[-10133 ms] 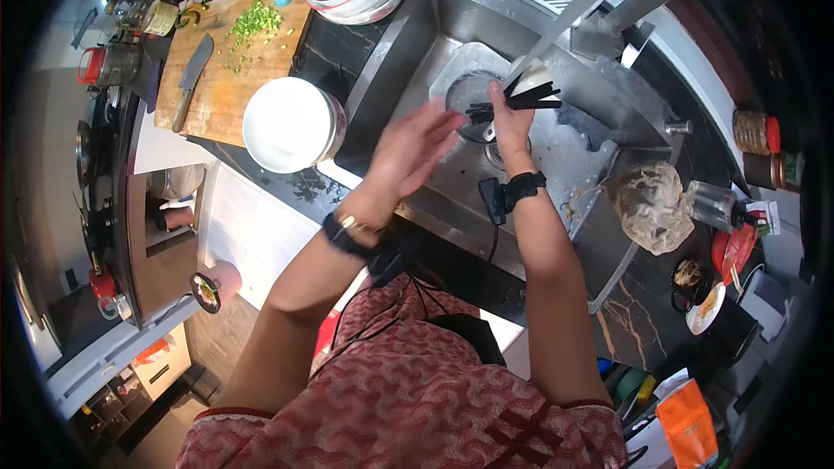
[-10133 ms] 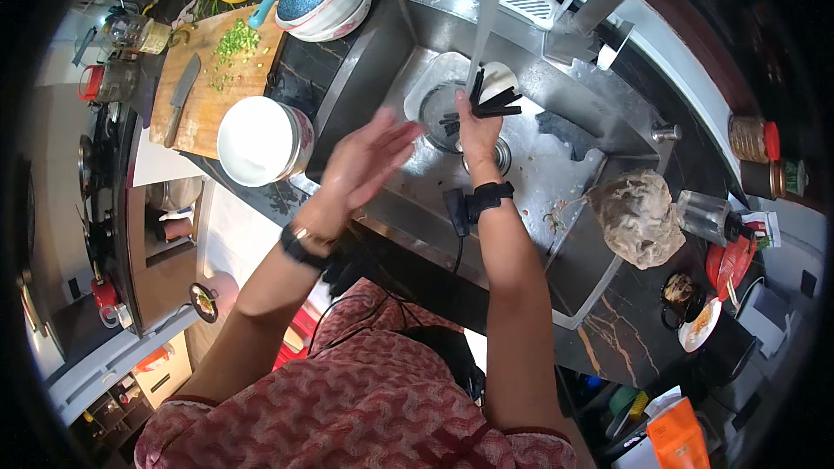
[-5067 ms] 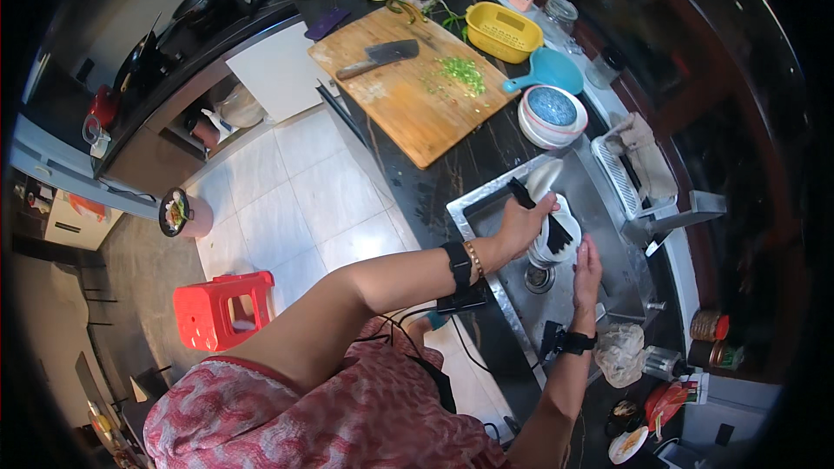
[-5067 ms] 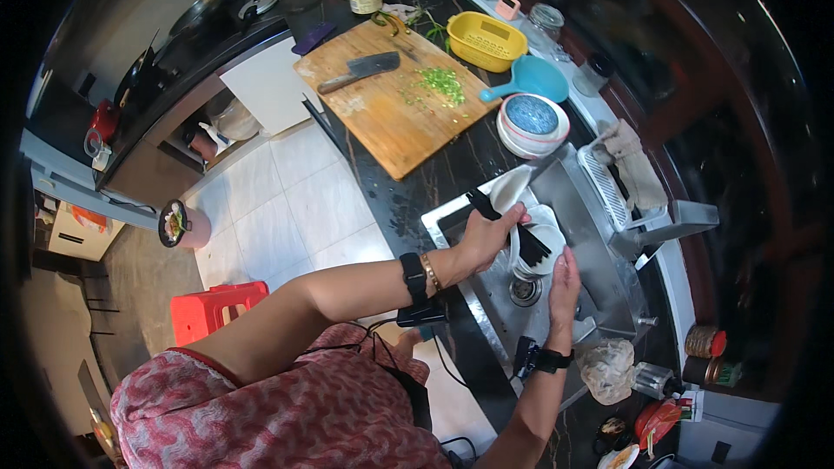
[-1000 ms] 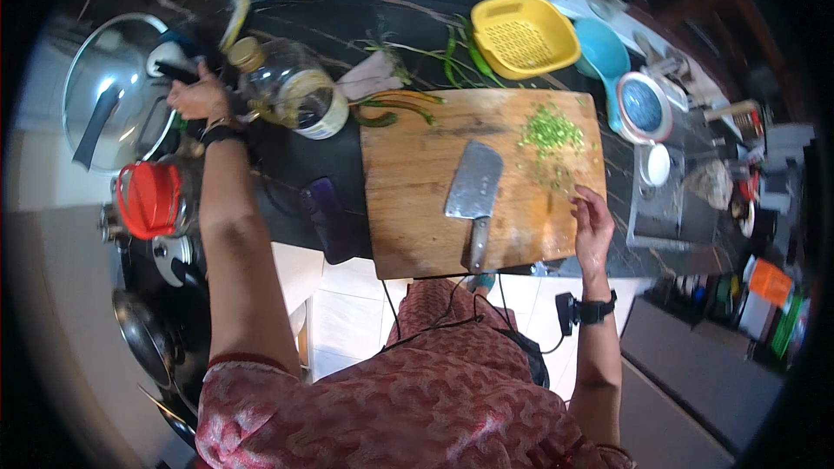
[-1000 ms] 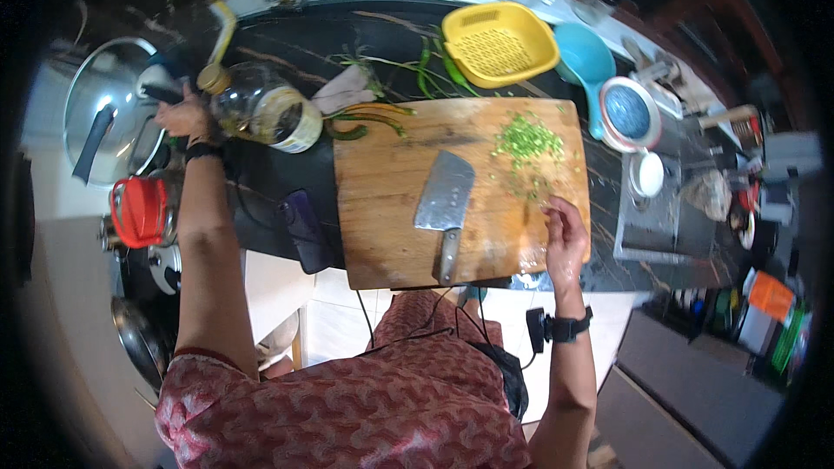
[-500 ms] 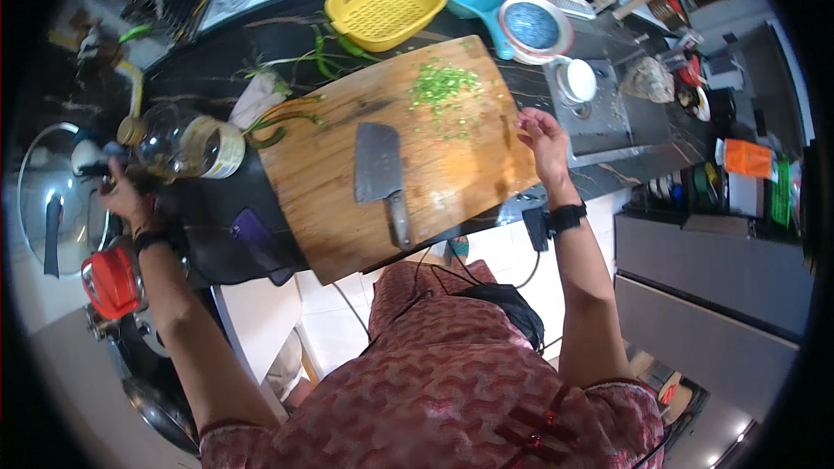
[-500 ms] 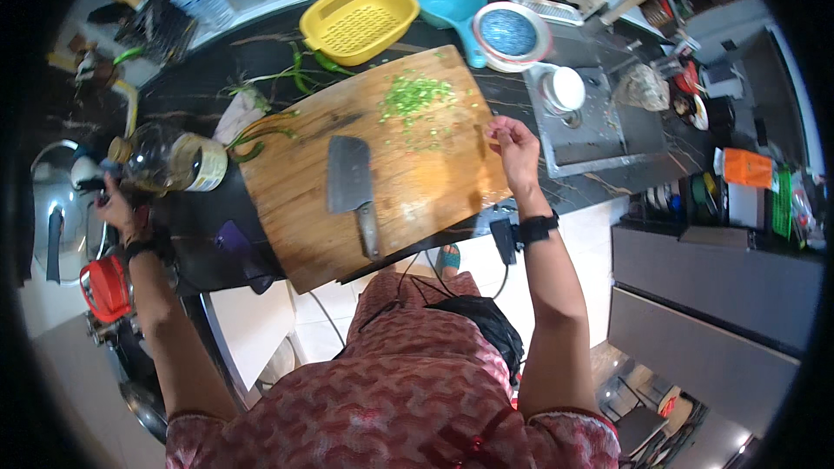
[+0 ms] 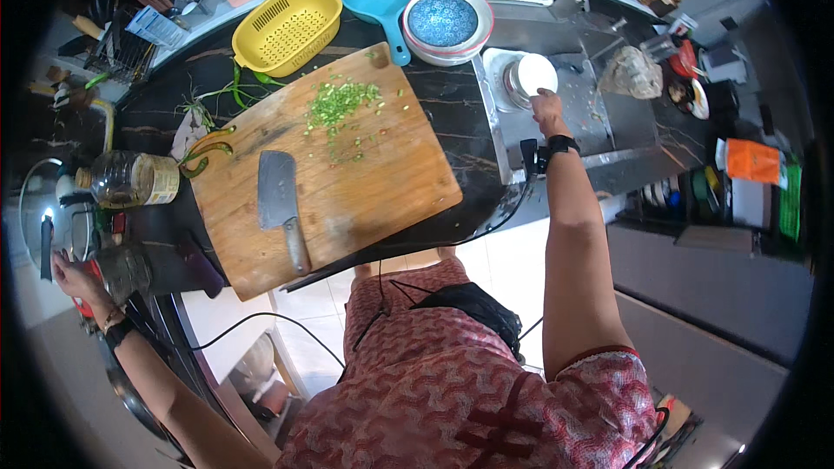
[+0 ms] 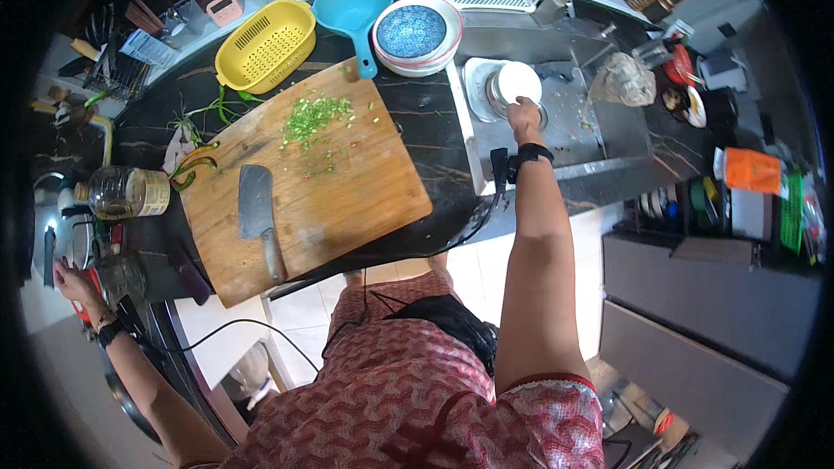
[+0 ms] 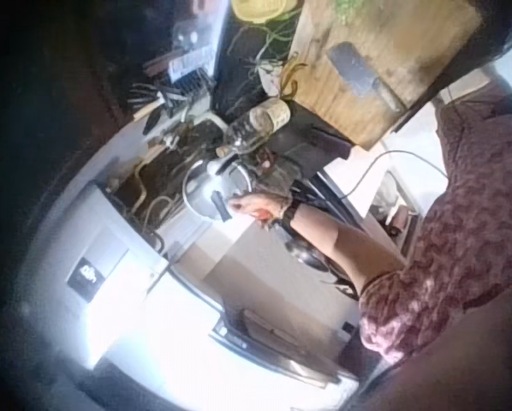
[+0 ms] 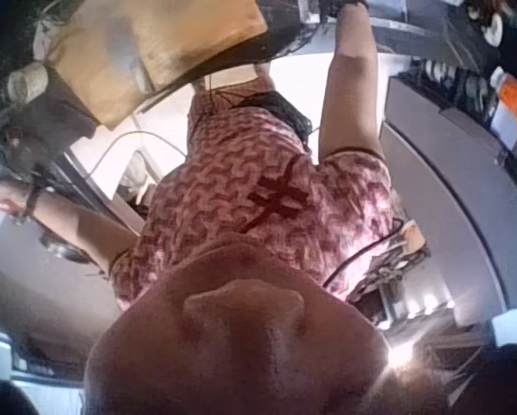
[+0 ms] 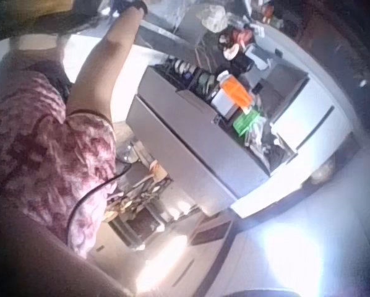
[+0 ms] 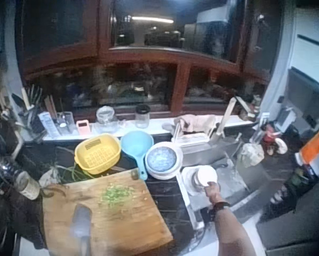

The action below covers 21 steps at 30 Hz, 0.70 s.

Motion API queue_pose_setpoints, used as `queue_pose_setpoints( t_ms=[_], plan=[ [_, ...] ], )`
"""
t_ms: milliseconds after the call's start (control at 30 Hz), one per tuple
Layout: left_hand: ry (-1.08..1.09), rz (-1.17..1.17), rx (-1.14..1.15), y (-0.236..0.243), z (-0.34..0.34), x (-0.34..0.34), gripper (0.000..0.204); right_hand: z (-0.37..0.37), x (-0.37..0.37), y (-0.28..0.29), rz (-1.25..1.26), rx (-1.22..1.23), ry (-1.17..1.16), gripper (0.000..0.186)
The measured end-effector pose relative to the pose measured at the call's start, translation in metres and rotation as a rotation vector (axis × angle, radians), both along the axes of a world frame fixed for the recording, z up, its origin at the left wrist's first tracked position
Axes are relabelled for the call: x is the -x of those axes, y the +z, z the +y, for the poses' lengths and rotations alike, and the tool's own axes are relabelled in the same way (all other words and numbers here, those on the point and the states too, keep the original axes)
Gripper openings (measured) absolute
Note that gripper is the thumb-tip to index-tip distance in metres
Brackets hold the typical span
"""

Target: The person washes several bowls, plates, and utensils in a sink, then walks to a dining table to scrape leftovers from a large bowl into a smaller bowl before returning to the sink to continue washing.

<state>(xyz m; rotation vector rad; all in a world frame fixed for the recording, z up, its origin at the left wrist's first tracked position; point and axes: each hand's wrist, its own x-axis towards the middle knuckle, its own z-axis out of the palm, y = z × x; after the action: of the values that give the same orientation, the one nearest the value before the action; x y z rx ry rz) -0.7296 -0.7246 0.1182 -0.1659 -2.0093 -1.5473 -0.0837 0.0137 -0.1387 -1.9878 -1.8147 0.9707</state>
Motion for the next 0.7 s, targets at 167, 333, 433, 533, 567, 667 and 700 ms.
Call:
queue_pose_setpoints(
  t_ms=[167, 333, 433, 533, 567, 667, 700],
  plan=[
    [-0.114, -0.066, -0.048, 0.043, 0.104, -0.152, 0.037, 0.046, -0.001, -0.060, -0.029, 0.007, 0.147, 0.048],
    [-0.526, -0.301, 0.175, 0.031, 0.246, -0.272, 0.037, 0.037, 0.048, 0.009, 0.317, -0.769, 0.089, 0.019],
    [-0.629, -0.532, 0.407, 0.000, 0.324, -0.339, 0.030, 0.010, 0.099, 0.106, 0.741, -0.786, 0.401, 0.013],
    [-0.914, -0.648, 0.542, -0.042, 0.361, -0.370, 0.032, -0.001, 0.135, 0.159, 0.363, -0.833, 0.745, 0.015],
    [-0.997, -0.617, 0.520, -0.053, 0.366, -0.380, 0.031, -0.001, 0.149, 0.165, 0.085, -0.833, 0.849, 0.018],
    [-1.068, -0.749, 0.456, -0.055, 0.401, -0.420, 0.033, 0.005, 0.176, 0.180, -0.425, -0.564, 1.027, 0.022],
    [-1.100, -0.769, 0.422, -0.059, 0.402, -0.427, 0.034, 0.000, 0.185, 0.185, -0.472, -0.546, 1.095, 0.021]
  ],
)
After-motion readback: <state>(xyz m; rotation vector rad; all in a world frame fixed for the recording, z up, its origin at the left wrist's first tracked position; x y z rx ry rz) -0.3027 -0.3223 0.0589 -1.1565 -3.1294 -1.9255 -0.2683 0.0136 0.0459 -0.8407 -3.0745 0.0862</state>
